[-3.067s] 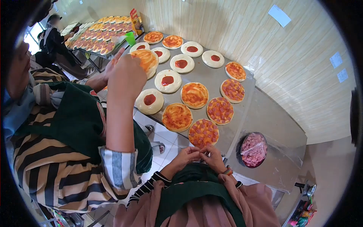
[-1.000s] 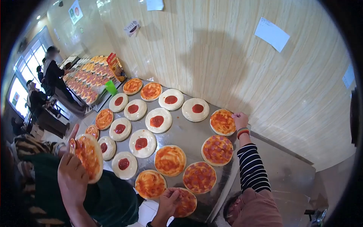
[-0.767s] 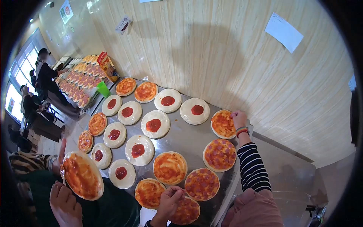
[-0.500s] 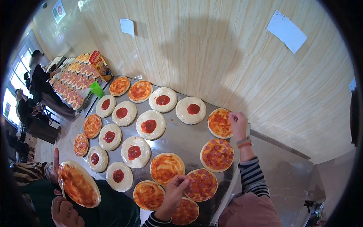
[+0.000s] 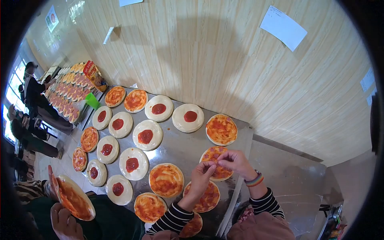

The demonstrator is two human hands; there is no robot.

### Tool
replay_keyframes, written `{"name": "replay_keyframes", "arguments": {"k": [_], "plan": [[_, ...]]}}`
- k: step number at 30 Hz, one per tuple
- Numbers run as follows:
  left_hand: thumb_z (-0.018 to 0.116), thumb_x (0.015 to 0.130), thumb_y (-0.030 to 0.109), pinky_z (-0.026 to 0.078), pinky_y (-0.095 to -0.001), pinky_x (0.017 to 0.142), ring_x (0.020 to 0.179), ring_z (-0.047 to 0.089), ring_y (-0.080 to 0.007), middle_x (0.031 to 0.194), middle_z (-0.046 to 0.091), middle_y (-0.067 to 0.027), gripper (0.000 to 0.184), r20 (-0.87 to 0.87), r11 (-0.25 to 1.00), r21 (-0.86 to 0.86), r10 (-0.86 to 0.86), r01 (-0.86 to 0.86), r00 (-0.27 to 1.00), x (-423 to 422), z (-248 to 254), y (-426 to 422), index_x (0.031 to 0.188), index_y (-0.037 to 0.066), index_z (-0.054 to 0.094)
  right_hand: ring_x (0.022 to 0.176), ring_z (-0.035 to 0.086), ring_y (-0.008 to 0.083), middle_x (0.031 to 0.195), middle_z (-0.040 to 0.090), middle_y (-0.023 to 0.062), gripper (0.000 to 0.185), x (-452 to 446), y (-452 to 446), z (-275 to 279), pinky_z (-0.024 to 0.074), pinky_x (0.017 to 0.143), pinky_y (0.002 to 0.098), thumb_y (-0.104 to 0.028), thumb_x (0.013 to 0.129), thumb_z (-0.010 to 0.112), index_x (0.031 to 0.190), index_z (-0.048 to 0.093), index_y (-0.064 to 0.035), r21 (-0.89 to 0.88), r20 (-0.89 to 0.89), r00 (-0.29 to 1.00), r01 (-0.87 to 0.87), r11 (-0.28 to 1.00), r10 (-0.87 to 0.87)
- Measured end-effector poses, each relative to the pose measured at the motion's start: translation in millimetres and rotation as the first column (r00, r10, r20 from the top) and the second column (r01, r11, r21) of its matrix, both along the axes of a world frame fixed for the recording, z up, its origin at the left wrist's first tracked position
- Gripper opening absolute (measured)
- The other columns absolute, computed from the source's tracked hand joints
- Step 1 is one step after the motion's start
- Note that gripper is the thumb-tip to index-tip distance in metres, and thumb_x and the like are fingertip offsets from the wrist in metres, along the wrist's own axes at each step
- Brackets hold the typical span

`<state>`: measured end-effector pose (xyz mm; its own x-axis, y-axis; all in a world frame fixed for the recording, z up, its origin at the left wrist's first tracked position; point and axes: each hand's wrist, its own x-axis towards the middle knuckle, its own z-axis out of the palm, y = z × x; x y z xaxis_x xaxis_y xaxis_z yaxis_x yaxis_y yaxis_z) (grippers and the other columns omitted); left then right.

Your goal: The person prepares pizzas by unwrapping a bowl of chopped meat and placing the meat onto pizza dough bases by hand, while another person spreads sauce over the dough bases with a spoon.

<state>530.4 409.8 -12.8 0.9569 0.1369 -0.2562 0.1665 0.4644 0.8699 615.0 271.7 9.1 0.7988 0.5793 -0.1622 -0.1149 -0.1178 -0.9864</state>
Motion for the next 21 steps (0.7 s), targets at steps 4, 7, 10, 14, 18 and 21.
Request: {"name": "replay_keyframes", "arguments": {"k": [4,7,10,14,18,21], "plan": [[0.048,0.085,0.008,0.046,-0.0223,0.068,0.080,0.055,-0.0113,0.091,0.056,-0.0065,0.018,-0.025,0.997,-0.072,0.040,-0.042,0.999,-8,12,2,0.101,-0.001,0.049,0.064,0.055,0.0090,0.070,0.060,0.0037,0.008,67,-18,-43,0.0446,0.059,0.0216,-0.004,0.069,0.062,0.075,0.059,-0.0008,-0.025,0.220,0.880,0.437,0.899,-0.421],[0.044,0.086,0.006,0.046,-0.0231,0.071,0.089,0.057,-0.0152,0.097,0.056,-0.0087,0.018,-0.053,0.990,-0.141,0.008,-0.015,0.999,-26,23,10,0.103,0.000,0.047,0.061,0.056,0.0113,0.067,0.060,0.0053,0.008,120,-30,-85,0.0451,0.057,0.0226,-0.004,0.066,0.064,0.071,0.058,-0.0001,-0.128,0.364,0.774,0.593,0.795,-0.519],[0.043,0.086,0.005,0.047,-0.0233,0.071,0.091,0.057,-0.0166,0.097,0.055,-0.0093,0.017,-0.102,0.986,-0.164,-0.054,0.037,0.993,-49,24,13,0.102,-0.001,0.047,0.058,0.057,0.0140,0.064,0.060,0.0072,0.009,137,-19,-89,0.0455,0.056,0.0244,-0.005,0.064,0.065,0.066,0.057,0.0003,-0.190,0.438,0.721,0.658,0.729,-0.537],[0.046,0.085,0.004,0.048,-0.0224,0.070,0.089,0.058,-0.0161,0.094,0.057,-0.0108,0.016,-0.196,0.982,-0.190,-0.049,0.011,0.979,-76,27,8,0.099,-0.003,0.047,0.059,0.059,0.0188,0.065,0.060,0.0104,0.007,156,-18,-104,0.0464,0.057,0.0286,-0.005,0.063,0.064,0.067,0.059,-0.0009,-0.310,0.560,0.697,0.678,0.667,-0.448],[0.049,0.084,0.004,0.049,-0.0216,0.069,0.087,0.059,-0.0159,0.092,0.057,-0.0104,0.015,-0.221,0.974,-0.224,-0.063,0.012,0.973,-96,16,8,0.098,-0.001,0.048,0.061,0.059,0.0175,0.067,0.061,0.0101,0.012,162,-21,-115,0.0475,0.059,0.0268,-0.003,0.063,0.065,0.072,0.059,0.0010,-0.409,0.669,0.684,0.665,0.625,-0.290],[0.052,0.083,0.006,0.047,-0.0206,0.066,0.085,0.058,-0.0134,0.089,0.058,-0.0083,0.016,-0.323,0.976,-0.215,-0.104,0.034,0.941,-103,22,3,0.097,0.000,0.048,0.061,0.059,0.0167,0.067,0.061,0.0099,0.009,148,-23,-96,0.0473,0.059,0.0266,-0.003,0.065,0.063,0.073,0.059,0.0001,-0.370,0.665,0.669,0.681,0.632,-0.331]]}}
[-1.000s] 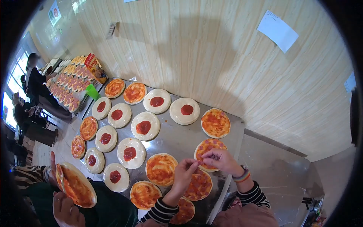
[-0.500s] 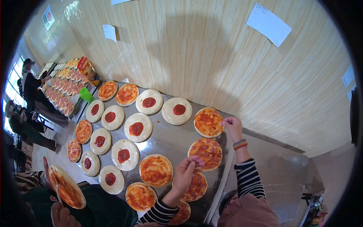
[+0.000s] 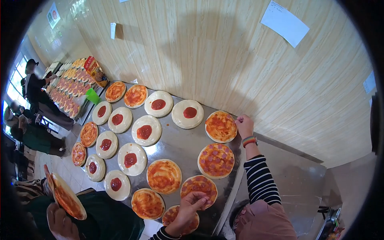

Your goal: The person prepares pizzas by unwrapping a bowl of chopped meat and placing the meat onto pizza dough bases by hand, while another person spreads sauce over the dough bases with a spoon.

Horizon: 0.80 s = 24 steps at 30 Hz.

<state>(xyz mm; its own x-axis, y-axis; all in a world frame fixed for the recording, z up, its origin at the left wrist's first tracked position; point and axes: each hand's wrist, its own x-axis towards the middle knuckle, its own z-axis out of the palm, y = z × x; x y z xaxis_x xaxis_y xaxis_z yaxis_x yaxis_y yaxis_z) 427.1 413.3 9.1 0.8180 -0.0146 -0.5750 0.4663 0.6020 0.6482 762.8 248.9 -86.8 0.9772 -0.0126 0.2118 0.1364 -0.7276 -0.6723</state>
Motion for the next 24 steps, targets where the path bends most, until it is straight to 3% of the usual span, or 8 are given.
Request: {"name": "replay_keyframes", "arguments": {"k": [2,6,9,12,14,16,22,24], "plan": [[0.054,0.082,0.007,0.044,-0.0191,0.063,0.081,0.057,-0.0105,0.087,0.059,-0.0054,0.015,0.082,0.998,0.047,-0.043,0.039,0.996,-7,-3,-7,0.096,0.003,0.050,0.063,0.059,0.0200,0.067,0.060,0.0106,0.007,-24,-12,12,0.0464,0.059,0.0307,-0.005,0.067,0.060,0.074,0.060,-0.0011,0.203,0.107,0.994,-0.016,0.979,-0.006],[0.056,0.081,0.009,0.041,-0.0183,0.061,0.080,0.056,-0.0087,0.087,0.060,-0.0037,0.015,0.124,0.998,0.026,-0.052,0.050,0.991,-22,-5,-37,0.095,0.004,0.052,0.063,0.058,0.0193,0.068,0.059,0.0104,0.010,-81,-55,28,0.0461,0.060,0.0304,-0.005,0.068,0.060,0.076,0.060,-0.0005,0.271,0.046,0.999,-0.016,0.962,0.004],[0.056,0.081,0.009,0.041,-0.0196,0.065,0.078,0.053,-0.0072,0.089,0.059,-0.0032,0.015,0.115,0.985,0.051,-0.170,0.165,0.979,-36,-10,-61,0.094,0.004,0.053,0.064,0.057,0.0175,0.073,0.059,0.0112,0.011,-95,-80,26,0.0463,0.060,0.0272,-0.003,0.071,0.058,0.081,0.061,-0.0024,0.145,0.059,0.997,-0.062,0.988,0.054],[0.056,0.081,0.009,0.041,-0.0199,0.068,0.081,0.054,-0.0083,0.089,0.059,-0.0033,0.016,0.111,0.967,0.088,-0.249,0.240,0.962,-49,-16,-76,0.096,0.004,0.053,0.073,0.056,0.0214,0.081,0.057,0.0122,0.019,-82,-74,25,0.0450,0.068,0.0315,-0.004,0.072,0.053,0.088,0.062,-0.0081,0.046,0.029,0.996,-0.087,0.995,0.085],[0.056,0.081,0.010,0.042,-0.0207,0.070,0.084,0.054,-0.0092,0.090,0.059,-0.0034,0.017,0.115,0.953,0.124,-0.292,0.278,0.950,-55,-21,-77,0.097,0.003,0.053,0.085,0.052,0.0267,0.089,0.054,0.0124,0.030,-66,-60,25,0.0412,0.077,0.0369,-0.005,0.069,0.050,0.094,0.062,-0.0152,-0.191,-0.003,0.987,-0.160,0.969,0.162],[0.055,0.082,0.010,0.042,-0.0216,0.072,0.088,0.054,-0.0099,0.091,0.059,-0.0043,0.018,0.079,0.917,-0.007,-0.396,0.398,0.915,-58,-15,-70,0.098,0.003,0.052,0.090,0.050,0.0276,0.092,0.053,0.0123,0.034,-52,-42,27,0.0395,0.079,0.0377,-0.005,0.067,0.051,0.096,0.062,-0.0170,-0.228,-0.032,0.989,-0.148,0.962,0.145],[0.056,0.081,0.008,0.043,-0.0214,0.065,0.074,0.054,-0.0081,0.082,0.059,-0.0014,0.013,0.224,0.961,0.065,-0.275,0.268,0.935,-61,4,-45,0.093,0.004,0.055,0.094,0.046,0.0288,0.096,0.049,0.0115,0.040,-29,-9,16,0.0380,0.081,0.0362,-0.005,0.064,0.053,0.100,0.061,-0.0218,-0.394,-0.130,0.985,-0.158,0.905,0.115],[0.055,0.082,0.009,0.043,-0.0217,0.069,0.081,0.054,-0.0091,0.087,0.058,-0.0031,0.015,0.125,0.957,0.011,-0.289,0.290,0.949,-61,-7,-34,0.096,0.003,0.053,0.093,0.046,0.0288,0.094,0.048,0.0113,0.041,-28,-5,13,0.0380,0.081,0.0356,-0.005,0.064,0.053,0.100,0.061,-0.0230,-0.408,-0.137,0.983,-0.169,0.897,0.123]]}}
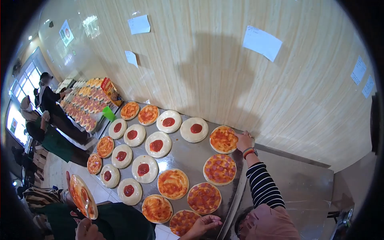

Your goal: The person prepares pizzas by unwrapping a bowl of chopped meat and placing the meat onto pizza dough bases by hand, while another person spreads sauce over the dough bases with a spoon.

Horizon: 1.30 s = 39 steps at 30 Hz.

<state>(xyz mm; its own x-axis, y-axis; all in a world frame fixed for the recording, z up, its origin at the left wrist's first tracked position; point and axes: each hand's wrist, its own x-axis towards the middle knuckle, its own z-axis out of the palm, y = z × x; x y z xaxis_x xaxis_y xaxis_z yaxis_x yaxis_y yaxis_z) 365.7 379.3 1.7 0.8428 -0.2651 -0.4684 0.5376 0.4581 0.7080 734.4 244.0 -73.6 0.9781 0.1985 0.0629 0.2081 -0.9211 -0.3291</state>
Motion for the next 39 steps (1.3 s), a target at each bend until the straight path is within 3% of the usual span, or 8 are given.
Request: {"name": "replay_keyframes", "arguments": {"k": [6,11,27,30,32,33,35,39], "plan": [[0.054,0.082,0.010,0.042,-0.0220,0.072,0.088,0.054,-0.0106,0.092,0.058,-0.0054,0.018,-0.105,0.999,-0.030,-0.021,0.018,0.994,8,-3,8,0.098,0.002,0.052,0.092,0.046,0.0299,0.097,0.050,0.0118,0.036,-1,7,-2,0.0384,0.082,0.0374,-0.009,0.066,0.053,0.099,0.062,-0.0210,-0.012,0.033,0.999,-0.021,1.000,0.021],[0.054,0.082,0.009,0.042,-0.0220,0.072,0.086,0.054,-0.0099,0.092,0.058,-0.0046,0.018,-0.044,0.997,-0.070,-0.018,0.015,0.999,6,-9,-2,0.098,0.002,0.052,0.095,0.045,0.0311,0.100,0.047,0.0143,0.045,-12,-7,6,0.0360,0.084,0.0395,-0.006,0.063,0.052,0.105,0.058,-0.0200,0.182,0.097,0.995,0.017,0.983,-0.035],[0.056,0.081,0.007,0.044,-0.0222,0.073,0.080,0.053,-0.0084,0.089,0.054,0.0000,0.018,-0.099,0.993,-0.114,-0.038,0.027,0.994,-14,-22,-13,0.097,0.003,0.051,0.098,0.045,0.0324,0.102,0.048,0.0164,0.046,-10,7,7,0.0359,0.087,0.0384,-0.007,0.066,0.051,0.108,0.056,-0.0250,-0.069,-0.051,0.997,0.049,0.996,-0.053],[0.057,0.080,0.009,0.044,-0.0212,0.073,0.080,0.052,-0.0071,0.088,0.054,-0.0001,0.018,-0.083,0.983,-0.169,-0.084,0.069,0.993,-11,-23,-17,0.097,0.003,0.052,0.101,0.043,0.0334,0.104,0.046,0.0156,0.043,-22,0,24,0.0337,0.088,0.0412,-0.008,0.065,0.053,0.107,0.057,-0.0209,0.106,-0.002,0.998,0.056,0.993,-0.056],[0.058,0.080,0.012,0.043,-0.0194,0.068,0.077,0.052,-0.0054,0.086,0.055,0.0000,0.019,-0.019,0.989,-0.046,-0.139,0.138,0.990,-13,-15,-26,0.096,0.004,0.052,0.094,0.048,0.0286,0.098,0.048,0.0146,0.038,-51,-16,37,0.0379,0.082,0.0380,-0.003,0.067,0.051,0.103,0.057,-0.0126,0.305,0.108,0.991,0.042,0.951,-0.079],[0.057,0.081,0.012,0.043,-0.0188,0.065,0.074,0.052,-0.0051,0.085,0.056,0.0003,0.019,-0.009,0.986,-0.029,-0.166,0.166,0.986,-14,-14,-30,0.097,0.004,0.053,0.094,0.048,0.0286,0.098,0.048,0.0146,0.038,-71,-29,42,0.0379,0.082,0.0380,-0.003,0.067,0.051,0.103,0.057,-0.0126,0.282,0.067,0.993,0.073,0.957,-0.095],[0.056,0.081,0.011,0.042,-0.0185,0.061,0.069,0.051,-0.0050,0.083,0.056,0.0006,0.019,0.016,0.974,0.045,-0.223,0.222,0.975,-19,-14,-40,0.098,0.004,0.053,0.083,0.054,0.0217,0.090,0.054,0.0129,0.027,-122,-64,57,0.0428,0.073,0.0311,-0.002,0.072,0.049,0.098,0.057,-0.0050,0.645,-0.026,0.999,-0.018,0.764,0.045],[0.056,0.079,0.008,0.043,-0.0200,0.062,0.070,0.050,-0.0065,0.082,0.054,-0.0007,0.020,0.146,0.917,0.262,-0.345,0.300,0.927,-29,-33,-64,0.098,0.003,0.053,0.069,0.055,0.0144,0.078,0.059,0.0099,0.018,-248,-143,79,0.0439,0.062,0.0254,-0.004,0.077,0.048,0.092,0.058,-0.0017,0.674,-0.264,0.963,0.148,0.724,0.049]]}}
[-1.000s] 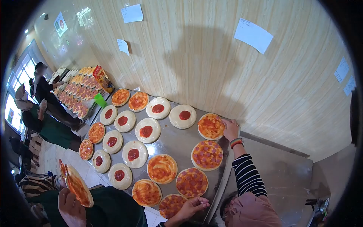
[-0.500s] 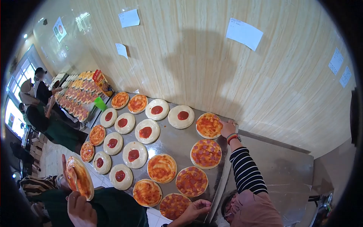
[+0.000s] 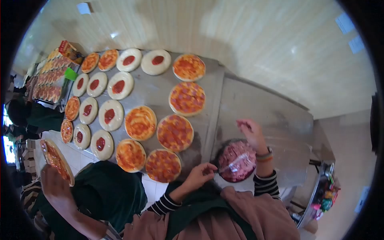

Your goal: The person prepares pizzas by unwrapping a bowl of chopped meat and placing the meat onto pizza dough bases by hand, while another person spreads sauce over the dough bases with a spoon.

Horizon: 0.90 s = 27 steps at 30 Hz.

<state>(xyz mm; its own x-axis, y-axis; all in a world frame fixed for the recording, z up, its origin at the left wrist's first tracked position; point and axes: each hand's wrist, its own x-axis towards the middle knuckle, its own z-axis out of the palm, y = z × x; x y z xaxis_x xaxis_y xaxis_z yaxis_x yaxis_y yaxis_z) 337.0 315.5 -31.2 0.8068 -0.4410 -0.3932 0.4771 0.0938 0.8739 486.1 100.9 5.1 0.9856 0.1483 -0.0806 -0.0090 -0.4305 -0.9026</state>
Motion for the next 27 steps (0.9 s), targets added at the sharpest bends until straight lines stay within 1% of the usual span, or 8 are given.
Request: {"name": "replay_keyframes", "arguments": {"k": [3,5,9,12,14,17,21,27], "plan": [[0.056,0.077,0.007,0.043,-0.0208,0.064,0.071,0.050,-0.0075,0.083,0.053,-0.0017,0.022,-0.004,0.991,0.121,-0.061,0.061,0.998,-14,-6,-16,0.098,0.002,0.052,0.064,0.051,0.0067,0.075,0.058,0.0041,0.014,-94,-53,6,0.0425,0.056,0.0210,-0.005,0.078,0.049,0.087,0.057,0.0001,-0.145,-0.219,0.975,-0.010,0.989,-0.022],[0.057,0.076,0.007,0.044,-0.0216,0.065,0.073,0.051,-0.0083,0.085,0.053,-0.0025,0.024,-0.002,0.980,0.179,-0.087,0.086,0.996,-27,-15,-29,0.099,0.001,0.052,0.060,0.056,0.0151,0.069,0.059,0.0087,0.010,-150,-80,-20,0.0445,0.054,0.0270,-0.005,0.074,0.053,0.082,0.058,-0.0014,-0.228,-0.308,0.945,0.038,0.973,-0.110],[0.055,0.078,0.008,0.044,-0.0230,0.066,0.076,0.052,-0.0102,0.090,0.054,-0.0050,0.025,-0.066,0.981,0.152,-0.115,0.124,0.991,-44,-21,-46,0.102,0.001,0.050,0.066,0.056,0.0205,0.076,0.057,0.0116,0.017,-215,-81,-54,0.0448,0.057,0.0290,-0.008,0.071,0.058,0.086,0.056,-0.0007,-0.315,-0.149,0.979,0.085,0.945,-0.137],[0.055,0.077,0.009,0.045,-0.0236,0.065,0.074,0.053,-0.0104,0.088,0.057,-0.0051,0.026,-0.095,0.987,0.116,-0.100,0.111,0.990,-48,-12,-48,0.101,0.002,0.051,0.082,0.052,0.0291,0.092,0.050,0.0173,0.045,-236,-67,-81,0.0442,0.068,0.0348,-0.020,0.065,0.068,0.101,0.049,0.0009,-0.440,-0.066,0.952,0.241,0.865,-0.299],[0.055,0.077,0.009,0.045,-0.0235,0.064,0.074,0.053,-0.0103,0.089,0.056,-0.0051,0.026,-0.079,0.986,0.105,-0.123,0.131,0.989,-50,-7,-43,0.102,0.002,0.051,0.095,0.044,0.0359,0.106,0.040,0.0215,0.079,-239,-53,-89,0.0392,0.080,0.0399,-0.032,0.058,0.073,0.117,0.033,0.0024,-0.554,0.005,0.942,0.283,0.783,-0.336],[0.054,0.078,0.010,0.045,-0.0231,0.063,0.074,0.052,-0.0098,0.090,0.055,-0.0049,0.025,-0.091,0.982,0.085,-0.161,0.169,0.983,-52,-2,-27,0.102,0.002,0.051,0.097,0.042,0.0390,0.110,0.036,0.0228,0.096,-236,-28,-93,0.0361,0.085,0.0427,-0.038,0.054,0.075,0.124,0.024,0.0026,-0.663,-0.064,0.876,0.321,0.676,-0.478],[0.054,0.079,0.011,0.044,-0.0222,0.062,0.075,0.052,-0.0092,0.091,0.055,-0.0040,0.025,-0.119,0.980,0.055,-0.184,0.192,0.976,-62,1,-2,0.102,0.003,0.050,0.100,0.041,0.0389,0.110,0.037,0.0223,0.096,-237,-13,-107,0.0362,0.086,0.0430,-0.032,0.055,0.075,0.125,0.020,0.0027,-0.663,-0.068,0.808,0.403,0.632,-0.586],[0.054,0.079,0.012,0.044,-0.0222,0.062,0.075,0.052,-0.0094,0.091,0.054,-0.0036,0.025,-0.127,0.985,0.067,-0.150,0.160,0.980,-79,6,31,0.103,0.003,0.050,0.089,0.049,0.0387,0.105,0.042,0.0210,0.077,-246,-18,-132,0.0447,0.073,0.0429,-0.021,0.063,0.068,0.124,0.024,-0.0011,-0.668,0.024,0.800,0.459,0.586,-0.600]]}}
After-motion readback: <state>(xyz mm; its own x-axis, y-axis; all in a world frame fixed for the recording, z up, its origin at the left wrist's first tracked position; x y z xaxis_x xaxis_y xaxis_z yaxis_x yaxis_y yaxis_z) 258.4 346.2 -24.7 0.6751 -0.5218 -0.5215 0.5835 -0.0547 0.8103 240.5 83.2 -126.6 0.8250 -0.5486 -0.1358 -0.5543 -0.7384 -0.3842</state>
